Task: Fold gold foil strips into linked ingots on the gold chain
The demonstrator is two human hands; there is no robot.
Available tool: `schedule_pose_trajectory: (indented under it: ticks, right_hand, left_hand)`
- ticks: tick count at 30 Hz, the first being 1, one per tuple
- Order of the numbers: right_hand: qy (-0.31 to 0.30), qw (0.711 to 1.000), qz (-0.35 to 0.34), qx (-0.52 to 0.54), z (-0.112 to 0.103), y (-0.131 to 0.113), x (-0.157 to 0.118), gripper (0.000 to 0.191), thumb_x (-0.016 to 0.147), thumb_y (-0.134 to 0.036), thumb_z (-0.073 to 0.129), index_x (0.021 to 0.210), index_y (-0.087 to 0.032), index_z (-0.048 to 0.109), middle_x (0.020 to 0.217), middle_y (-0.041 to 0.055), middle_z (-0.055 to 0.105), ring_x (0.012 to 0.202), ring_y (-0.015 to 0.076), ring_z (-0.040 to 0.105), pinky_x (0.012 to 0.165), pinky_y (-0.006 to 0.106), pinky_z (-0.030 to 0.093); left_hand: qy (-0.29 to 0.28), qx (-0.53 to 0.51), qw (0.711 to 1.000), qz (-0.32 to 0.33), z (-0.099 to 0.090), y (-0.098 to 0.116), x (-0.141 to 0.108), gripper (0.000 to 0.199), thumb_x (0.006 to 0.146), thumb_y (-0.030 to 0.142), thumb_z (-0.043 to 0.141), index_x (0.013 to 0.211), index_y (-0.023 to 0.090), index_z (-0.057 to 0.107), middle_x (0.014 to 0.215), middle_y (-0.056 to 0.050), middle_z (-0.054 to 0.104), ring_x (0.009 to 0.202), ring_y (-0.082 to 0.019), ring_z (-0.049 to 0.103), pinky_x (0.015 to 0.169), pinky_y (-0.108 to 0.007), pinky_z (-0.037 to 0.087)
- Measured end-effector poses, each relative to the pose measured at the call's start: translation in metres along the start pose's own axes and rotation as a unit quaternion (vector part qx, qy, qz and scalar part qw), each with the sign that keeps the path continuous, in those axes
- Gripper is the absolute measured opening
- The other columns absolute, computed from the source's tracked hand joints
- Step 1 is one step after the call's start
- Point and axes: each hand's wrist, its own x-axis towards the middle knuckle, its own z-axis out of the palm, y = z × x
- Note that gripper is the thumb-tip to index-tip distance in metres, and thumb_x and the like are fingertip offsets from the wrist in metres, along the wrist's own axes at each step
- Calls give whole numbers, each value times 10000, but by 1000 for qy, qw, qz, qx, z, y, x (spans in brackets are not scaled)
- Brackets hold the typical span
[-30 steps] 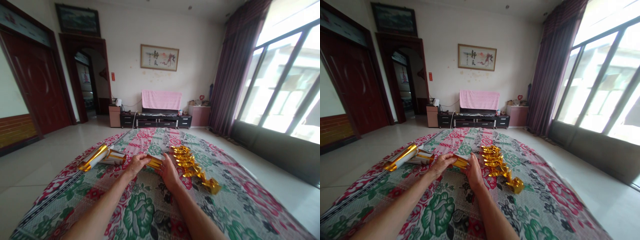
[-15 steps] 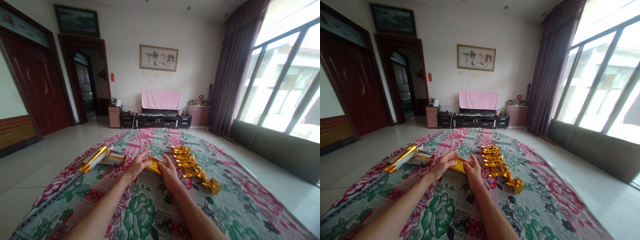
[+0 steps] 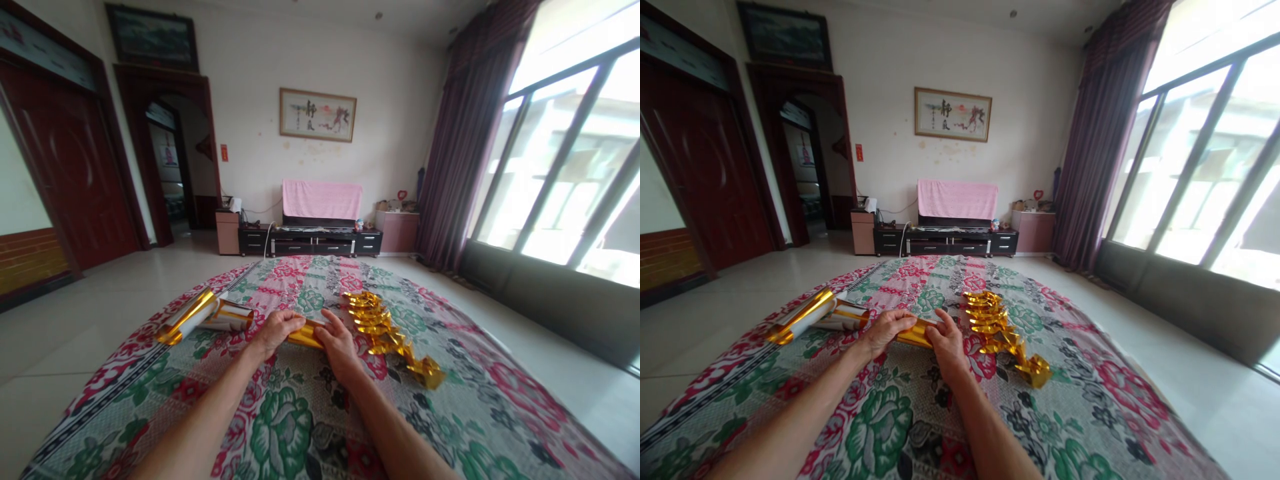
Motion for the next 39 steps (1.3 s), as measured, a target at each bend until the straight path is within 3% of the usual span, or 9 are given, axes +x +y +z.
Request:
schedule_pose_trajectory:
  ticks: [10, 21, 30, 39]
  right_hand:
    - [-29, 1000, -3, -3, -7, 8, 6, 385, 630, -430, 680, 896, -153, 658, 673, 4, 609, 621, 138, 539, 613, 254, 418]
    - [-4, 999, -22, -46, -5, 5, 4, 325, 638, -459, 672, 755, -157, 660, 601, -14, 543, 556, 110, 451, 527, 214, 350]
    - [3, 998, -33, -49, -2, 0, 0, 325, 643, -445, 671, 782, -151, 673, 650, -5, 568, 595, 114, 466, 548, 209, 362]
    - [17, 991, -62, -119, -6, 0, 0, 421, 665, -486, 620, 879, -130, 689, 735, 20, 627, 665, 147, 527, 597, 227, 405]
  left_hand:
    - [23, 26, 999, 26, 1, 3, -1, 291, 592, 313, 672, 801, 110, 688, 592, -4, 608, 596, -125, 518, 598, -231, 372]
    - [20, 42, 998, 30, -3, -3, 2, 302, 626, 311, 664, 859, 123, 706, 628, -12, 644, 609, -126, 533, 612, -227, 382]
    - [17, 54, 998, 40, -4, -5, 2, 332, 644, 348, 654, 882, 122, 705, 642, -14, 646, 618, -132, 535, 615, -232, 387]
    - [35, 90, 994, 59, -1, -1, 0, 311, 657, 358, 630, 853, 130, 709, 660, -5, 643, 636, -125, 529, 624, -221, 389]
